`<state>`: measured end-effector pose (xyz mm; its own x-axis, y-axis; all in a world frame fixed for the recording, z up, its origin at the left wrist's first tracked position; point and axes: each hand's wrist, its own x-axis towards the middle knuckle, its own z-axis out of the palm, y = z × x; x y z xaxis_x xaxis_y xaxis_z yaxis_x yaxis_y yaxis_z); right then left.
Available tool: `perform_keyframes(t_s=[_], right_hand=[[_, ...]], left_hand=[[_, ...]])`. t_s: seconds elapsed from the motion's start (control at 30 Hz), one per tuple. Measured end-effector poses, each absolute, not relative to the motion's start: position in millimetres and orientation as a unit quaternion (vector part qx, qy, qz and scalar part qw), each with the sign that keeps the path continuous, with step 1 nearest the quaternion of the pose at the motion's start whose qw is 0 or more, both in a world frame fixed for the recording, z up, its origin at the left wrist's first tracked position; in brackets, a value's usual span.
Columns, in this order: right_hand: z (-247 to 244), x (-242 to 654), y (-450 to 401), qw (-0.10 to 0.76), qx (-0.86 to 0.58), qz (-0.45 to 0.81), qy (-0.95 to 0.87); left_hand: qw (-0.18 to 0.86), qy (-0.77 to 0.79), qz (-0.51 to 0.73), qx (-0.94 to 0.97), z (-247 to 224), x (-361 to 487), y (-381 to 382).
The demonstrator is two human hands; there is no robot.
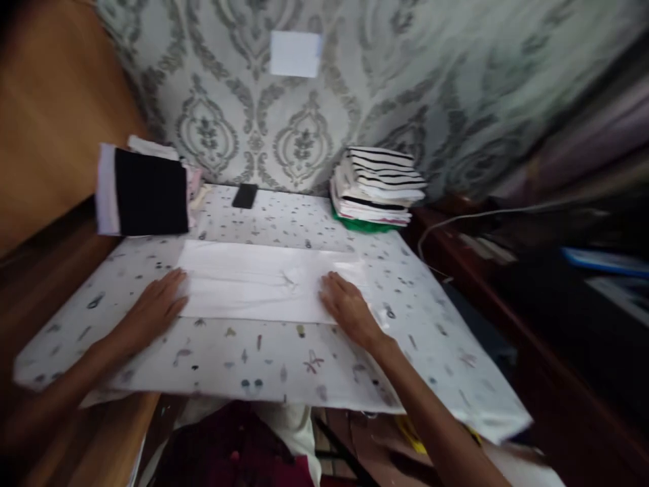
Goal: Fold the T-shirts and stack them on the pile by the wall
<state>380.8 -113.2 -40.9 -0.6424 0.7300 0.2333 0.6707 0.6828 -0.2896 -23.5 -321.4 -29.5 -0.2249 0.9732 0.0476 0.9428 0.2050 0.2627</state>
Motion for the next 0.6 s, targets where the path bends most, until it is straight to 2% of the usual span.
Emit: perform_keyframes(t_s=[0.17,0.27,0.37,0.47,0.6], right_hand=[[-38.8,329.0,-112.2,0.171,-0.327,0.088,-0.925],[-28.8,291.0,-135.8,0.174,-0.277,0.105,-0.939],[-23.6,245.1,-168.3,0.143,-0.213,0.139,-0.956],[-25.1,197.3,-200.8,0.097,-0.143,0.169,-0.970],[-25.1,144.4,-232.8,0.072,-0.087,0.156,-0.981]], left_hand=[[0.082,0.811,0.185,0.550,-15.5,-49.4,-340.2],[0.101,0.804,0.234,0.538,-11.2,-58.2,-340.3],[0.100,0.780,0.261,0.560,-6.8,-58.1,-325.9],[0.097,0.770,0.256,0.577,-0.7,-57.0,-301.2],[0.118,0.821,0.188,0.526,7.4,-68.0,-263.3]])
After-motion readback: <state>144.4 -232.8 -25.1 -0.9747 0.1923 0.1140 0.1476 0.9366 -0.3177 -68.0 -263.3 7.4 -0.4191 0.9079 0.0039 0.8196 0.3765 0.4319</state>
